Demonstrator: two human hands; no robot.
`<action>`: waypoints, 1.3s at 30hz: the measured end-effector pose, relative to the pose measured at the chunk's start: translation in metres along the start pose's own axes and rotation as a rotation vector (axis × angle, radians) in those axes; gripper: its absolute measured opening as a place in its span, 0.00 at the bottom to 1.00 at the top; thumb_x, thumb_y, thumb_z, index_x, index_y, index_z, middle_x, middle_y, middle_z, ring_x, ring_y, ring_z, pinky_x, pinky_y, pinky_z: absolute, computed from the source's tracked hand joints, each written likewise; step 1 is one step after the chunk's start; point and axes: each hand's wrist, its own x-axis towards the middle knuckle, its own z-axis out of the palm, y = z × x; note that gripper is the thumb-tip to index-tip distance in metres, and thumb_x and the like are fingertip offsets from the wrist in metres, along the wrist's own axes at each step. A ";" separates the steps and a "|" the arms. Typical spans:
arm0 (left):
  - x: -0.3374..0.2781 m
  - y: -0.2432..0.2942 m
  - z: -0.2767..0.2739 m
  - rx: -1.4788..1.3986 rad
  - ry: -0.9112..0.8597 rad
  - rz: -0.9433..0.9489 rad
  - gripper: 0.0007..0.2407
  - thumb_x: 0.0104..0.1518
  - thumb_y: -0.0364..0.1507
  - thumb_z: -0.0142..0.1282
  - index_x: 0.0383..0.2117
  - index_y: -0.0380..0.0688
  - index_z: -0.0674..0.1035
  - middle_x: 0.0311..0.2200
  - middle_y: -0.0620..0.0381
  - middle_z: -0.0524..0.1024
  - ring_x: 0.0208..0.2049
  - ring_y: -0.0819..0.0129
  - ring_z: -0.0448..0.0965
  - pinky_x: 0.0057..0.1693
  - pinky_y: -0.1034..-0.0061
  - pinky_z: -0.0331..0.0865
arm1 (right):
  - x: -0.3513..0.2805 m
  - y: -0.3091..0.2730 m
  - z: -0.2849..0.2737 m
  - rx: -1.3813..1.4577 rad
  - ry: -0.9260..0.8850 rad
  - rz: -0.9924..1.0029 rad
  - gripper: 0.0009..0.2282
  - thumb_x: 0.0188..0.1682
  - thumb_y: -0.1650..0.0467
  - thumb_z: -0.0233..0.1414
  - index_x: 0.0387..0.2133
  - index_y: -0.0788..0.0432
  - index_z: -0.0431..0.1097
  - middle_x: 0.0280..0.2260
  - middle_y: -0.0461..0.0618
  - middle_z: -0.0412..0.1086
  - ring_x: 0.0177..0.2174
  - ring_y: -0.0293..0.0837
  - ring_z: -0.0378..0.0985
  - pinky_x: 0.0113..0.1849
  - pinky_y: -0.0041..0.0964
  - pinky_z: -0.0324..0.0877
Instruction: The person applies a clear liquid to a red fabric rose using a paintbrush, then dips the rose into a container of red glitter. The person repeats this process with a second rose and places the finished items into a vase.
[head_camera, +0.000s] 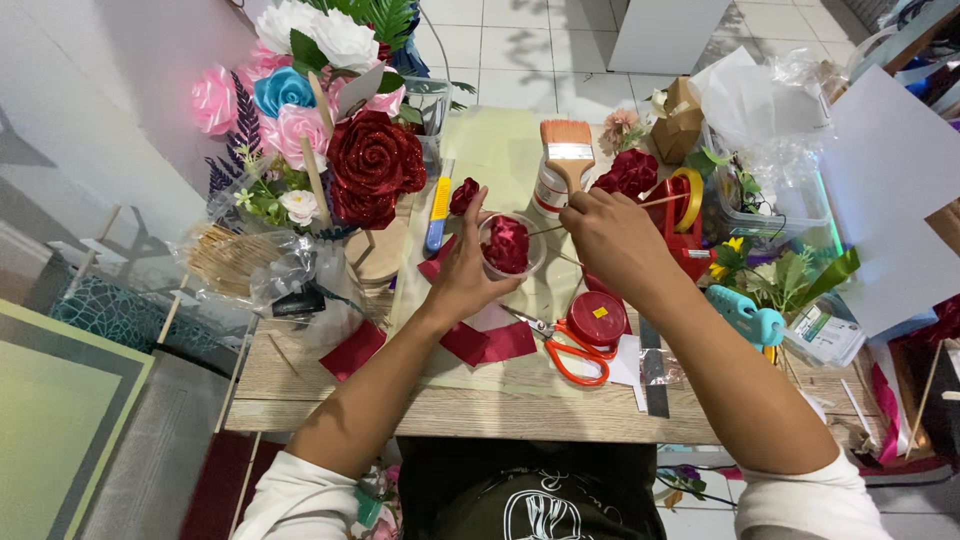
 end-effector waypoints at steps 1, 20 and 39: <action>0.002 0.001 -0.002 0.000 0.000 -0.001 0.56 0.48 0.25 0.77 0.80 0.53 0.41 0.67 0.33 0.68 0.70 0.27 0.67 0.73 0.34 0.62 | -0.001 -0.001 -0.004 0.000 -0.001 0.000 0.05 0.54 0.75 0.53 0.33 0.53 0.75 0.31 0.45 0.72 0.36 0.48 0.78 0.37 0.40 0.68; 0.006 -0.004 0.005 -0.252 0.081 -0.106 0.59 0.46 0.28 0.79 0.80 0.56 0.39 0.67 0.36 0.69 0.73 0.36 0.67 0.72 0.39 0.67 | -0.059 -0.022 0.024 0.556 0.145 0.282 0.06 0.53 0.76 0.58 0.42 0.57 0.76 0.34 0.53 0.73 0.36 0.58 0.84 0.39 0.45 0.78; 0.008 -0.018 0.013 -0.401 0.105 -0.044 0.61 0.46 0.28 0.83 0.80 0.50 0.38 0.65 0.36 0.70 0.70 0.38 0.71 0.70 0.51 0.74 | -0.068 -0.042 0.015 1.118 0.345 0.610 0.04 0.55 0.81 0.59 0.40 0.65 0.79 0.29 0.55 0.74 0.28 0.46 0.81 0.33 0.37 0.79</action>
